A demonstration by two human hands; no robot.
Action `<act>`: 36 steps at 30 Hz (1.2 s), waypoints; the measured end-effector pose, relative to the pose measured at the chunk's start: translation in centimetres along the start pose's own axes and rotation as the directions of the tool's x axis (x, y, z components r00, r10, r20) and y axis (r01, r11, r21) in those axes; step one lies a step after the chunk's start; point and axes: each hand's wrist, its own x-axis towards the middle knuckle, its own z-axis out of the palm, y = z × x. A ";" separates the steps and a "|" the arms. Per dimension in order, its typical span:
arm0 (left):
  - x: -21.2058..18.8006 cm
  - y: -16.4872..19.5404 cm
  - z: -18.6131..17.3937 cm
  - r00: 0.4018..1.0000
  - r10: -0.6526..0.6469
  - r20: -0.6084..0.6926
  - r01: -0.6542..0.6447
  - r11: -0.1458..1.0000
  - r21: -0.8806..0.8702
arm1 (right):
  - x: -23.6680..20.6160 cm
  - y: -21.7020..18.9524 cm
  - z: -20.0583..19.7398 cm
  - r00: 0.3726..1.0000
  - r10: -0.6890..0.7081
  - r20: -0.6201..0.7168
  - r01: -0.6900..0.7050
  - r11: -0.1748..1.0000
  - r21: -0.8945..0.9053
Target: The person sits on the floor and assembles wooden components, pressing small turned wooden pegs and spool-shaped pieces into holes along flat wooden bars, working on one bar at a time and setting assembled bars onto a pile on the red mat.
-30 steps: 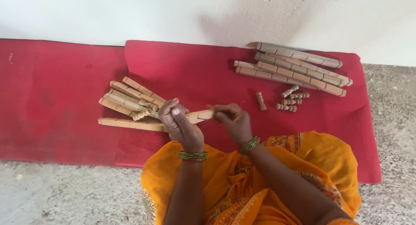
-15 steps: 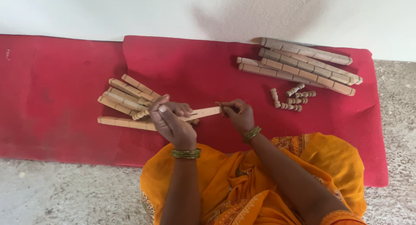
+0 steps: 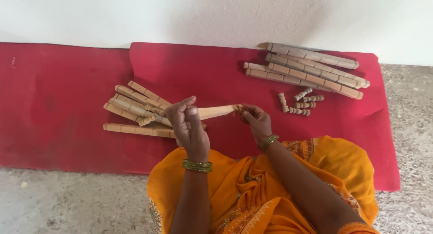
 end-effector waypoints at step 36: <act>0.3 1.1 -0.6 0.987 -0.157 0.017 0.151 0.903 -0.401 | -10.4 -9.5 8.8 0.773 -0.500 0.390 0.609 0.757 -0.237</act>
